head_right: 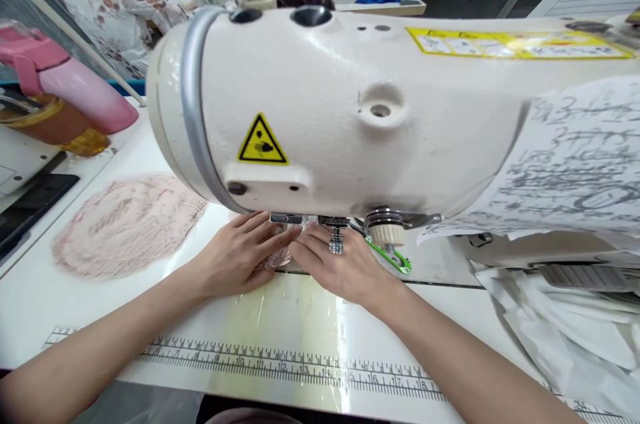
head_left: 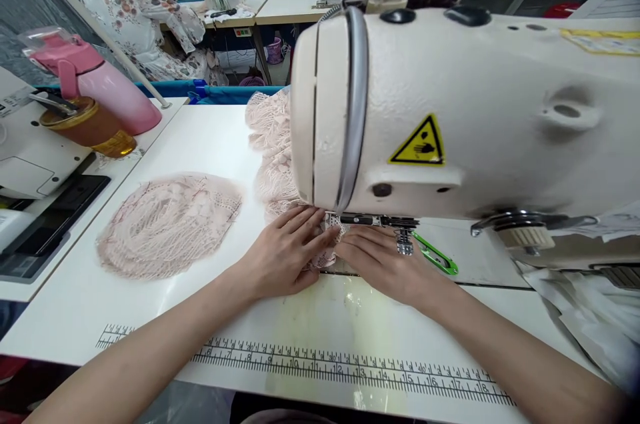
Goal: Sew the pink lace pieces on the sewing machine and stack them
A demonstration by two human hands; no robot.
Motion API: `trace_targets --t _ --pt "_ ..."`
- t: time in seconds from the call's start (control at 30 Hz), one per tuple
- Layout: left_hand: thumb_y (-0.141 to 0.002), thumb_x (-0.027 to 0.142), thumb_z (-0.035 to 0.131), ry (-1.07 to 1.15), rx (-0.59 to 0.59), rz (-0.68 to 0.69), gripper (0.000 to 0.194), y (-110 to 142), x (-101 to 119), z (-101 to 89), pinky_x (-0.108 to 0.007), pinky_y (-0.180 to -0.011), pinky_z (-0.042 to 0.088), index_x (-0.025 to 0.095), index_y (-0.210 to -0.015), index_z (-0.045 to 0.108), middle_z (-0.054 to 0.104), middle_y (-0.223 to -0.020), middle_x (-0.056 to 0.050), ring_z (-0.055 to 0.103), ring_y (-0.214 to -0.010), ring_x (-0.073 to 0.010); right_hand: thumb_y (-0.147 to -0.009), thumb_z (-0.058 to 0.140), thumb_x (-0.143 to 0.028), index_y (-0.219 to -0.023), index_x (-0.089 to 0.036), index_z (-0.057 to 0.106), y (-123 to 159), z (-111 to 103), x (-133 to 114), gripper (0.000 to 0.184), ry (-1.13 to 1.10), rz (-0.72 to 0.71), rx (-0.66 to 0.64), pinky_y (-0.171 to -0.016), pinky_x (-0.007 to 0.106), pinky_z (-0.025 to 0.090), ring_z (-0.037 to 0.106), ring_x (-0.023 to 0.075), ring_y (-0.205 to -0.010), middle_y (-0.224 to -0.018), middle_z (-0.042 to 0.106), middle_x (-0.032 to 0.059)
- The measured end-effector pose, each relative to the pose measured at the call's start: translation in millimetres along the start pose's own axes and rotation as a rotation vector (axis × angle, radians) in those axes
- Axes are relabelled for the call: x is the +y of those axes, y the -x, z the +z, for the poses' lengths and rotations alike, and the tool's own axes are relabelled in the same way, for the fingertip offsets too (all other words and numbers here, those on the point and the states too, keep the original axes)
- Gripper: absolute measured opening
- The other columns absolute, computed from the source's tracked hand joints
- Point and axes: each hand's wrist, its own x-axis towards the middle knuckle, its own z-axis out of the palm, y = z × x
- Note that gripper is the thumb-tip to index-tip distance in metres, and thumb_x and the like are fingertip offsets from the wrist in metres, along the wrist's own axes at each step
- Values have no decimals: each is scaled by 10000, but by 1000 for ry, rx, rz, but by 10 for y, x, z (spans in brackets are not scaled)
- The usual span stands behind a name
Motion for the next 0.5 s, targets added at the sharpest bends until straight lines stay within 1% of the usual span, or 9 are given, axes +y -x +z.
trace_targets --t 0.1,0.23,0.3,0.4,0.5 --pt "-835 301 519 10 -3 -14 569 2 -6 5 -499 -1047 435 139 -1380 490 576 -1333 -163 471 -1316 -334 -930 524 -151 -1009 -230 624 24 35 39 149 -8 -9 -42 -658 225 457 635 118 -877 -920 711 1" --pt "-858 306 532 0 23 -2 538 16 -5 13 -502 -1064 427 135 -1367 504 557 -1364 -160 465 -1326 -334 -947 517 -178 -1044 -217 627 35 52 65 152 -86 -14 -95 -753 244 502 641 134 -922 -957 708 29" --pt "-900 274 503 -16 66 41 453 22 0 18 -473 -1073 434 113 -1322 542 586 -1341 -142 511 -1293 -298 -951 512 -178 -1055 -215 634 32 51 66 165 -104 -16 -92 -802 262 519 642 138 -922 -966 709 30" --pt "-958 192 438 -49 141 92 330 22 7 16 -403 -1052 477 104 -1235 595 642 -1275 -99 603 -1193 -218 -954 495 -153 -1054 -213 645 22 44 53 189 -74 -51 -86 -838 272 521 634 131 -928 -992 712 26" --pt "-979 152 429 -88 172 97 265 13 1 -13 -372 -1024 509 109 -1147 630 678 -1213 -85 649 -1122 -188 -949 487 -111 -1035 -197 648 16 54 16 201 -42 -88 -82 -883 283 505 627 121 -935 -1016 718 21"
